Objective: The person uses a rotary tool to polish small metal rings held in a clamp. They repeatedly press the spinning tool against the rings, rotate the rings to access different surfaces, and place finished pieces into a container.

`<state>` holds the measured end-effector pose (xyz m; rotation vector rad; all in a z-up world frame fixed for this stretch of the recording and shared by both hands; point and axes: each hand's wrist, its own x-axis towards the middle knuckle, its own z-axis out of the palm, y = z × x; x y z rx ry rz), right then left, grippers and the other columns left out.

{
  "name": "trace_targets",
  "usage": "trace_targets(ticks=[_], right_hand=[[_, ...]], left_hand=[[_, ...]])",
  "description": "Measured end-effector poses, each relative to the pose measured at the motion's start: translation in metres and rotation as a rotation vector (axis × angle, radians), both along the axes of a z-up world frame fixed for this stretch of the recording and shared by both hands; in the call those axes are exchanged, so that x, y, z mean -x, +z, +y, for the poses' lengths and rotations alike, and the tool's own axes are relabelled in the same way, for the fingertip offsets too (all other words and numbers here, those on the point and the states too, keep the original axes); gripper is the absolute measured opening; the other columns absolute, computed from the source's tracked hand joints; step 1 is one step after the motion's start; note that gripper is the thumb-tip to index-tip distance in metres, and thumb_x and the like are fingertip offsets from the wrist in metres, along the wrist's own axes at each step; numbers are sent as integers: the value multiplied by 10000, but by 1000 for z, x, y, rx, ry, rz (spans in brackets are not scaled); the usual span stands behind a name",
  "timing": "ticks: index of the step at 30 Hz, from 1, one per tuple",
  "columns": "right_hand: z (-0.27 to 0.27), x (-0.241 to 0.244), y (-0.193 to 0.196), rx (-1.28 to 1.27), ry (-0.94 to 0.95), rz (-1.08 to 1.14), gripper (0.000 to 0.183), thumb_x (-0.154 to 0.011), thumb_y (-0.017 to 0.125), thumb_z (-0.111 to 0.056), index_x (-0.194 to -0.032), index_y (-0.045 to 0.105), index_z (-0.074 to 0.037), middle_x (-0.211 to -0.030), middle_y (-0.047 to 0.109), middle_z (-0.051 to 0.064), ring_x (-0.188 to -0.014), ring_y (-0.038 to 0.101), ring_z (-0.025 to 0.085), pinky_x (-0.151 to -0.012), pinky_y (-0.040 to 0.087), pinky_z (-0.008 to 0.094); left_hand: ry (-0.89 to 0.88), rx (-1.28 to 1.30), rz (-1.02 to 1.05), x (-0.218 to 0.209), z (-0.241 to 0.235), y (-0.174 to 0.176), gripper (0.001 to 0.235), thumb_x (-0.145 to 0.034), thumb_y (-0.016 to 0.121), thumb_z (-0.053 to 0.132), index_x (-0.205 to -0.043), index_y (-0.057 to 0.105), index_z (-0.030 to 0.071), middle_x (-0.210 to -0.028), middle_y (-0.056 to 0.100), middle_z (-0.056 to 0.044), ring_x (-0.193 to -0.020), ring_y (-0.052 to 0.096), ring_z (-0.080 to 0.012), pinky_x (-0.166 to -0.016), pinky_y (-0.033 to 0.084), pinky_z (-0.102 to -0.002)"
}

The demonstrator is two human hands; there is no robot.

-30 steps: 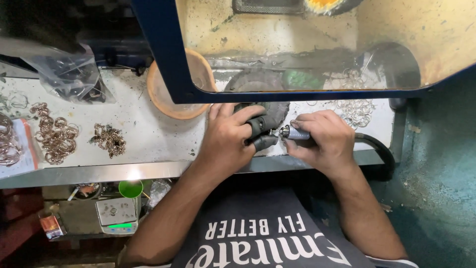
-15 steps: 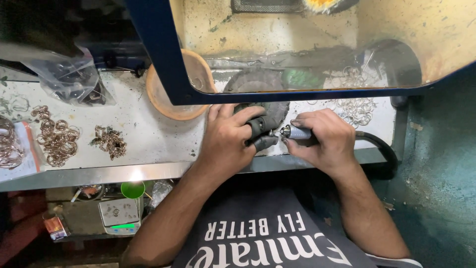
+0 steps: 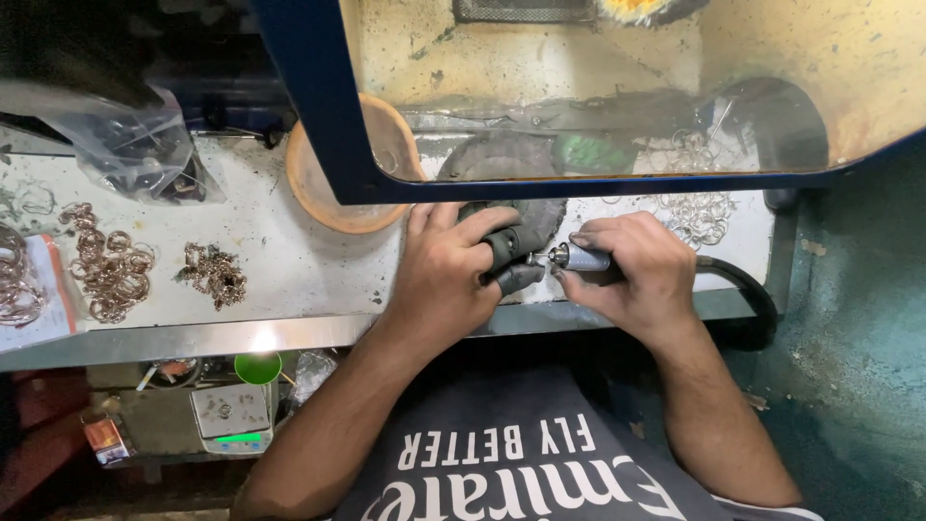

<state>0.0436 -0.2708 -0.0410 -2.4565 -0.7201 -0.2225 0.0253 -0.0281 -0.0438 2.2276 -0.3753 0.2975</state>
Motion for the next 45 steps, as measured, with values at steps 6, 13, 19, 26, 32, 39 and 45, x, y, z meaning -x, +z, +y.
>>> trace_targets(ticks=[6,13,19,26,32,39,45], right_hand=[[-1,1,0,-16,2,26,311,-805,888,-351,-964,733,-133,-974,772,3,-878,699,237,-745,549,368],[-3,1,-4,28,-6,-3,321,-816,877,-380,-977,737,-140,-986,768,-1,-886,696,230,-739,548,370],[-3,1,-5,69,-6,-23,302,-810,873,-375,-969,736,-158,-995,763,-24,-903,696,216,-757,544,355],[-3,2,-6,48,-8,2,325,-813,883,-389,-961,743,-136,-985,763,-11,-894,692,228,-751,544,368],[-4,1,-5,30,-14,25,329,-787,898,-359,-972,739,-137,-1000,766,-7,-908,694,231,-762,545,372],[-1,0,2,4,17,51,335,-810,878,-404,-948,750,-127,-971,771,7,-877,695,240,-750,549,375],[2,1,0,32,6,21,324,-820,886,-384,-961,756,-122,-980,767,6,-882,689,236,-751,550,371]], left_hand=[[-19,34,1,-2,1,4,120,-665,870,82,-712,763,59,-1081,732,13,-1045,604,-356,-903,370,-492],[-7,16,-9,0,-1,-3,134,-690,883,144,-718,763,93,-1098,734,40,-1023,611,-332,-912,370,-485],[-26,44,25,-1,1,3,108,-647,840,39,-730,774,59,-1093,733,6,-1067,597,-368,-925,371,-510],[3,-6,36,4,-2,-8,96,-659,843,71,-722,775,96,-1123,735,54,-1051,598,-321,-933,376,-477],[3,1,15,1,-1,-3,108,-678,869,104,-733,780,76,-1111,735,33,-1070,596,-347,-938,379,-495],[-6,-4,7,3,-2,-6,108,-656,846,54,-745,785,53,-1124,733,8,-1079,593,-368,-932,376,-510],[-6,2,-14,2,-2,-11,116,-638,837,38,-735,775,48,-1129,732,8,-1082,598,-378,-928,384,-518]])
